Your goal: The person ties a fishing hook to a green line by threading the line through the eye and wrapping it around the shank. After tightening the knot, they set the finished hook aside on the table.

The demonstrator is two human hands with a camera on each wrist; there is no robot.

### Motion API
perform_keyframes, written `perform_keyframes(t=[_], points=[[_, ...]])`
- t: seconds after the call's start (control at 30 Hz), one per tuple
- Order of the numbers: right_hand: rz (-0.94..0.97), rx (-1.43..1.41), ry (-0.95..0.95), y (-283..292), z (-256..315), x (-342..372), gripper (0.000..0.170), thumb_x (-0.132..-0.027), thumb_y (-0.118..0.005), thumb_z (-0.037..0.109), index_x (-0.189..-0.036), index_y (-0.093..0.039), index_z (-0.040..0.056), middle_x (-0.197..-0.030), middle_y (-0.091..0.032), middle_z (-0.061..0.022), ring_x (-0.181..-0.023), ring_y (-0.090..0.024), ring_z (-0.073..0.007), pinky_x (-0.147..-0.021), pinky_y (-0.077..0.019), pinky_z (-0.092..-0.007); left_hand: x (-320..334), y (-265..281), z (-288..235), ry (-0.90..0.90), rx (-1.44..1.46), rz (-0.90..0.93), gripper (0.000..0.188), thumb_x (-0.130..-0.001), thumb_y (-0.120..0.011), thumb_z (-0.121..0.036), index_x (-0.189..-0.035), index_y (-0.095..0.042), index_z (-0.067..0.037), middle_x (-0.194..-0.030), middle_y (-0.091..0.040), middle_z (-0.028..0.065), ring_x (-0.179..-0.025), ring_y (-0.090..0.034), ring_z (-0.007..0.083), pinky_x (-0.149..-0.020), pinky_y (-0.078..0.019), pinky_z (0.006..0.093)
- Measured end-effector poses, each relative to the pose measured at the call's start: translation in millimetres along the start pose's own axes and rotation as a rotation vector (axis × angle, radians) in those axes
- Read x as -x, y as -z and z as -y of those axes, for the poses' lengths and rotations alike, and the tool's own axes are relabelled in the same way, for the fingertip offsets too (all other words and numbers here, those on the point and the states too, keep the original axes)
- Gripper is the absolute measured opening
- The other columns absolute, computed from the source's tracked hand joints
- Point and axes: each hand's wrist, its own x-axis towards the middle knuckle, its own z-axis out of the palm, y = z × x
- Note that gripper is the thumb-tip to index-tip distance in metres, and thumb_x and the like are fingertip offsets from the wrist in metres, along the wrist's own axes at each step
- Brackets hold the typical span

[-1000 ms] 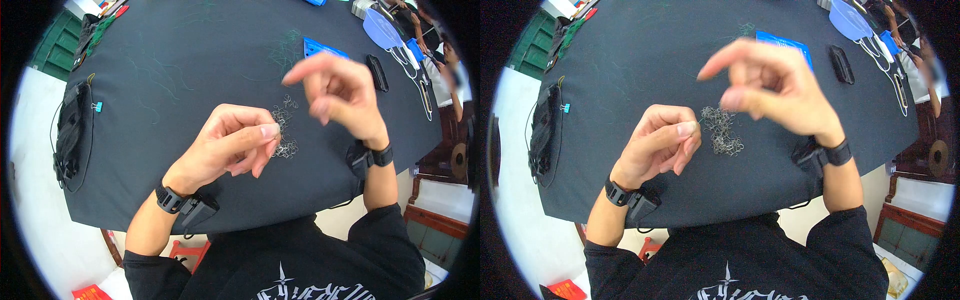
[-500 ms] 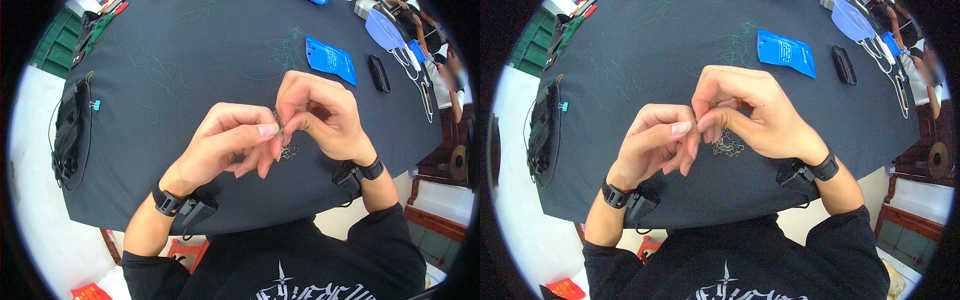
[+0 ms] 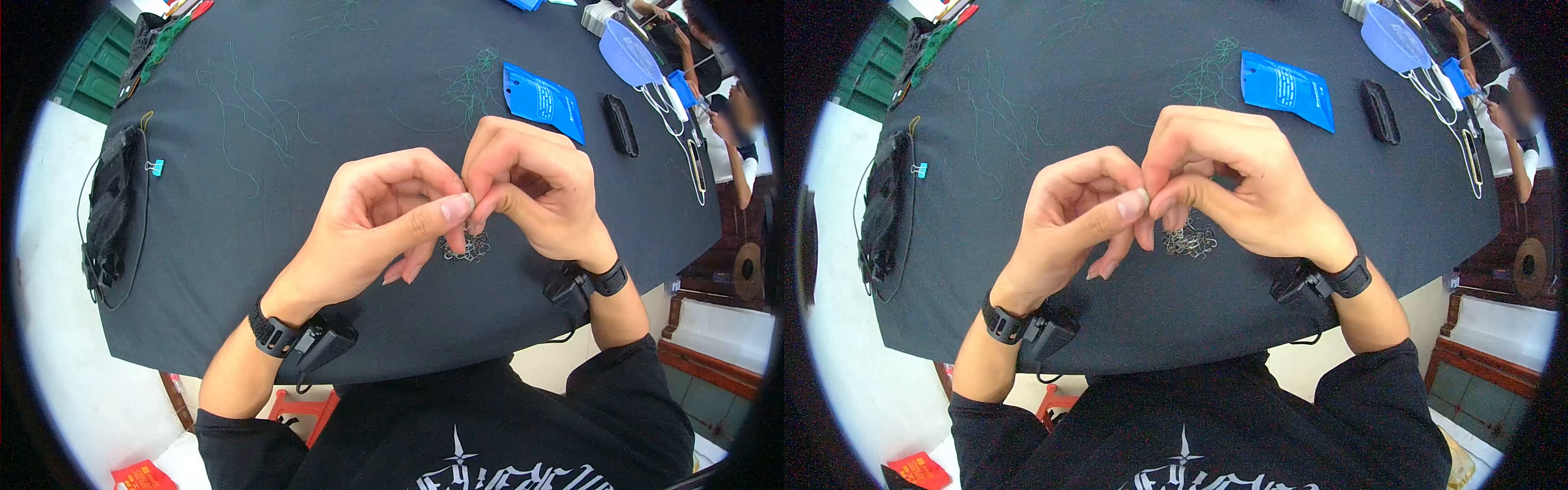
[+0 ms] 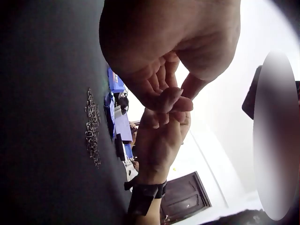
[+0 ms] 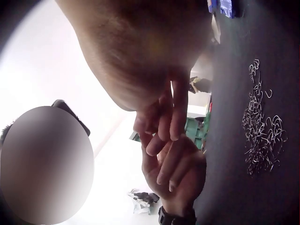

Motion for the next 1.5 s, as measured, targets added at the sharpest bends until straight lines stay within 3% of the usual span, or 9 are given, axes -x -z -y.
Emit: perform_keyframes(t=[0.47, 1.0, 1.2, 1.5], points=[[0.018, -0.019, -0.026, -0.7, -2.2, 0.2, 0.003, -0.091, -0.063, -0.006, -0.091, -0.063, -0.0032, -0.087, -0.06, -0.0073, -0.069, -0.066, -0.0128, -0.059, -0.0532, -0.0239, 0.8, -2.6, 0.1, 0.0, 0.001, -0.035, 0.016, -0.102, -0.06, -0.016, -0.103, -0.062, 0.0, -0.082, -0.068, 0.0079, -0.05, -0.053, 0.004, -0.042, -0.0363, 0.0164], [0.025, -0.088, 0.001, 2.1, -11.2, 1.9, 0.011, -0.097, -0.065, 0.007, -0.091, -0.062, -0.0025, -0.09, -0.059, -0.007, -0.069, -0.064, -0.0108, -0.059, -0.0535, -0.0228, -1.8, -0.6, 6.8, -0.028, 0.07, -0.046, 0.015, -0.102, -0.061, -0.013, -0.105, -0.062, 0.001, -0.086, -0.07, 0.0107, -0.054, -0.06, 0.0064, -0.039, -0.0419, 0.0169], [0.008, -0.103, -0.005, -0.6, -12.0, 2.6, 0.014, -0.098, -0.064, 0.01, -0.091, -0.062, -0.0022, -0.09, -0.059, -0.0066, -0.068, -0.064, -0.0102, -0.059, -0.0525, -0.0222, -2.4, -2.3, 6.6, -0.008, 0.007, -0.034, 0.015, -0.104, -0.058, -0.014, -0.106, -0.058, 0.0, -0.083, -0.068, 0.0108, -0.05, -0.058, 0.0086, -0.038, -0.0394, 0.0179], [0.0, -0.076, -0.019, 0.0, -10.1, 2.3, 0.013, -0.098, -0.064, 0.008, -0.091, -0.062, -0.0021, -0.088, -0.059, -0.0061, -0.066, -0.062, -0.009, -0.057, -0.0508, -0.0216, -0.7, -5.8, 0.3, 0.011, 0.042, -0.05, 0.017, -0.103, -0.06, -0.016, -0.105, -0.062, 0.0, -0.086, -0.069, 0.0085, -0.053, -0.053, 0.0042, -0.045, -0.04, 0.0169]])
